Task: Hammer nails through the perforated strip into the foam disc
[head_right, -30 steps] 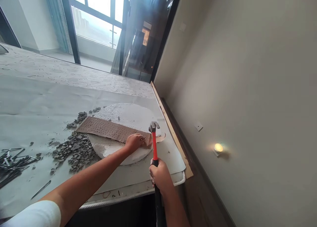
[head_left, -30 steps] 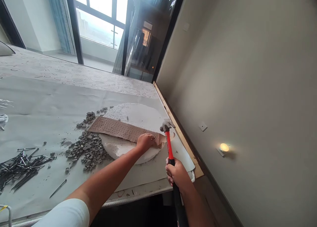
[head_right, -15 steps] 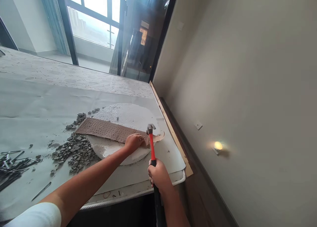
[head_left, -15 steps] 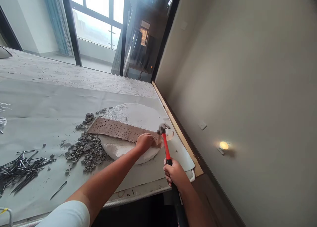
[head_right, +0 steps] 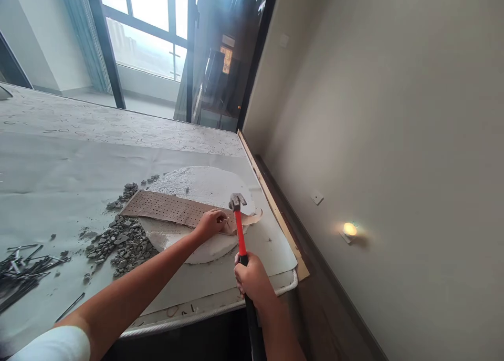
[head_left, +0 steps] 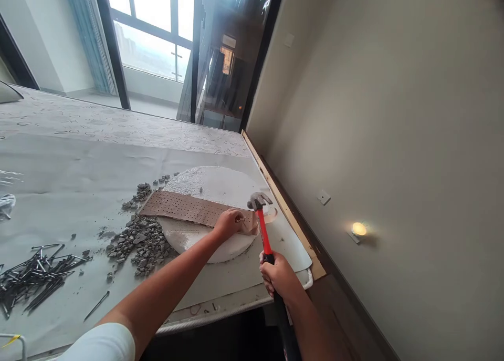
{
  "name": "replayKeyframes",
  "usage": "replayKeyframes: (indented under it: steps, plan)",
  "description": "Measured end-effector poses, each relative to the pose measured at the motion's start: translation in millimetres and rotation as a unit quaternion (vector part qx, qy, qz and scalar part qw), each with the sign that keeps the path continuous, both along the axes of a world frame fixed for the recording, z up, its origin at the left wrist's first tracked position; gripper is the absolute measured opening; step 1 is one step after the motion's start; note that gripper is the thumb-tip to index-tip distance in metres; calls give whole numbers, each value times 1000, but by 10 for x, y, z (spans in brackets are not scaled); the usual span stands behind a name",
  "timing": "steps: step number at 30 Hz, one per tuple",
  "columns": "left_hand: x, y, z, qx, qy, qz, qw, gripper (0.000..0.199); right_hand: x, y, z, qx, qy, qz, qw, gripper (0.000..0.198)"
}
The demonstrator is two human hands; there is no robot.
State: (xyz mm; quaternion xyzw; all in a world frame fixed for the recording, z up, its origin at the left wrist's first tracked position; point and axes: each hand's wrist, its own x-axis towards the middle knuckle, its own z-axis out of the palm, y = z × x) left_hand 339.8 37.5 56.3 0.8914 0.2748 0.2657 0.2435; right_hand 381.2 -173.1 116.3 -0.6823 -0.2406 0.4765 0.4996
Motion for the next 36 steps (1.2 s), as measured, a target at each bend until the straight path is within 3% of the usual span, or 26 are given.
replayKeyframes:
  steps: [4, 8, 11, 13, 18, 23, 27, 31, 33, 36]
  plan:
    - [-249, 49, 172, -17, -83, 40, 996, 17, 4, 25, -54, -62, 27, 29, 997, 17]
    - [-612, 55, 336, -37, -109, 33, 993, 24, 1, 16, -33, -21, 21, 14, 999, 20]
    - [-1001, 80, 401, -33, -95, 49, 994, 27, -3, 11, -44, -43, 31, 18, 998, 19]
    - [-1346, 118, 395, -27, -89, 97, 991, 28, -6, 0, -91, -71, 48, 30, 996, 19]
    - [-2381, 169, 134, -46, -20, 253, 966, 27, 22, -66, -249, -61, 93, 17, 994, 22]
    - [-3115, 19, -260, -37, 239, 266, 933, 18, 106, -101, -363, -43, 165, 41, 985, 26]
    - [-3259, -130, -411, -55, 365, 260, 892, 19, 133, -93, -434, -25, 176, 40, 983, 25]
    - [-3229, -179, -410, -65, 392, 273, 876, 16, 128, -59, -386, -35, 180, 41, 982, 25]
    - [-3193, -156, -357, -62, 372, 275, 884, 14, 129, -46, -326, -29, 178, 45, 983, 24]
    - [-3064, -104, -184, -65, 279, 267, 920, 14, 153, -34, -244, -4, 171, 38, 985, 23]
